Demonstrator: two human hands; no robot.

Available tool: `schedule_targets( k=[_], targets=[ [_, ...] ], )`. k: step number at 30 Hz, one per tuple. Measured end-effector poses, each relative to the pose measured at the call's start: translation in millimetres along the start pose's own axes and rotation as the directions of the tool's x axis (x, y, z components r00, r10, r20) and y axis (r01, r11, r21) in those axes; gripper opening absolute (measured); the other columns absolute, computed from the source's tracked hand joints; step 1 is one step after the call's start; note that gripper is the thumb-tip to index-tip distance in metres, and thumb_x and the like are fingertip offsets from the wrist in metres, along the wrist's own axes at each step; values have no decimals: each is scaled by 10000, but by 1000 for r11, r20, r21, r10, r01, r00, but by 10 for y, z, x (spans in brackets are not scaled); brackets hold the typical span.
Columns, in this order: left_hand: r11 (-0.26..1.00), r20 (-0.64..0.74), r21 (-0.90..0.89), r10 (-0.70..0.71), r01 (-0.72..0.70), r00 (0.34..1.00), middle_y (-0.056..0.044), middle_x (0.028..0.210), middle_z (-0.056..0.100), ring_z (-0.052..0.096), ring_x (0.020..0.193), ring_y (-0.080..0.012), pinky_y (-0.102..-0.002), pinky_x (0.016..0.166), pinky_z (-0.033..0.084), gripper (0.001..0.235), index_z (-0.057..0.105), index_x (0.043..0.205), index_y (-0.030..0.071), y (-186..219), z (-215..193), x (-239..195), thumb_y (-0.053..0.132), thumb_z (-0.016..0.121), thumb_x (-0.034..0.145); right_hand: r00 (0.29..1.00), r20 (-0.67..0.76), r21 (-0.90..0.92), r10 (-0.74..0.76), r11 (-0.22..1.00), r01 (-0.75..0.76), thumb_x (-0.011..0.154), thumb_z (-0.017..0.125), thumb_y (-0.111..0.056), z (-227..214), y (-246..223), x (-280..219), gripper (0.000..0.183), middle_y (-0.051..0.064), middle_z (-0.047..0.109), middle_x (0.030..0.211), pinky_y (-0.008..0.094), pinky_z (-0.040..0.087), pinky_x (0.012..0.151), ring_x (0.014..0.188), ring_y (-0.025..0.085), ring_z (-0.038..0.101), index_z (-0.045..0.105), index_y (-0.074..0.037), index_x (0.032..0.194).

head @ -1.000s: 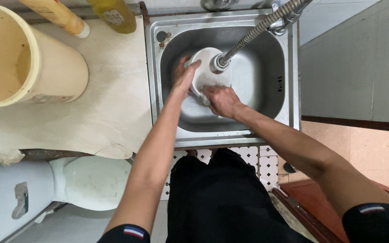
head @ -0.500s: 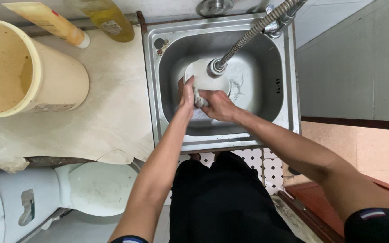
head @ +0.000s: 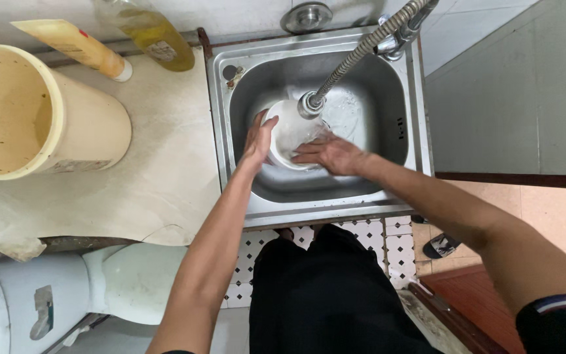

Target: The person assembles a meal in a styrofoam container by adding sauces, sliced vegetables, and cooked meat using tongs and scissors. The person then closes the container, places it in a plastic bag, and washes several buckets in a sink.

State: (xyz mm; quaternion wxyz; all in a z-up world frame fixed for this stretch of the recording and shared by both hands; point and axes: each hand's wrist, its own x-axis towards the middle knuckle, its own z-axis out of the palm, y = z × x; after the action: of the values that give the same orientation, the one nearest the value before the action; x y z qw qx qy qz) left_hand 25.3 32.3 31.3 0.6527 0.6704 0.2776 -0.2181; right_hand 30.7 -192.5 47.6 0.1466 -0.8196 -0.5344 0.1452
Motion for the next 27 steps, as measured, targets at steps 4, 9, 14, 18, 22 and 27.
schedule_targets(
  k=[4,9,14,18,22,27],
  targets=[
    [937,227,86,-348,338,909,-283,1348,614,668,1114,-488,-646,730,587,761,453,1485,82,60,-90,123,519,523,866,947,219,-510,233,855,-92,937,575,-143,-159,621,-4,479,-16,439,1574,574,37,1279,1532,218,256,579,-297,1390],
    [944,164,-44,-316,327,934,-297,1280,634,695,1038,-477,-602,693,617,679,484,1449,49,-290,-17,262,421,541,884,755,-109,-209,646,728,-653,904,579,-74,-221,785,-16,450,143,526,1446,582,193,1153,1342,390,407,647,-159,1341],
    [976,70,-197,-78,91,994,-212,1158,711,747,940,-378,-540,697,662,523,618,1354,122,-575,248,617,189,517,845,613,-69,868,787,350,-352,985,511,-150,-100,635,82,318,165,694,1246,448,519,1024,1125,297,671,694,-47,1224],
    [974,-17,-216,-68,63,998,-188,1142,739,776,911,-344,-519,691,661,437,674,1294,96,-665,571,998,185,520,895,740,289,739,607,-634,230,1038,420,-227,88,567,382,371,178,722,1172,389,609,932,1021,249,739,672,1,1185],
    [926,92,-348,-124,148,988,-176,1149,730,751,935,-355,-553,676,625,477,645,1303,86,-724,793,1385,352,487,941,841,155,556,518,-750,359,1095,490,-282,149,486,605,367,188,708,1117,404,606,952,1010,288,716,662,41,1131],
    [941,273,-240,-169,237,947,-226,1198,703,723,1035,-440,-599,756,631,533,580,1352,87,-718,812,1519,447,553,959,628,58,964,776,-207,166,1037,500,-212,-220,237,349,354,150,715,1166,388,617,955,1071,256,709,660,-45,1305]
  ],
)
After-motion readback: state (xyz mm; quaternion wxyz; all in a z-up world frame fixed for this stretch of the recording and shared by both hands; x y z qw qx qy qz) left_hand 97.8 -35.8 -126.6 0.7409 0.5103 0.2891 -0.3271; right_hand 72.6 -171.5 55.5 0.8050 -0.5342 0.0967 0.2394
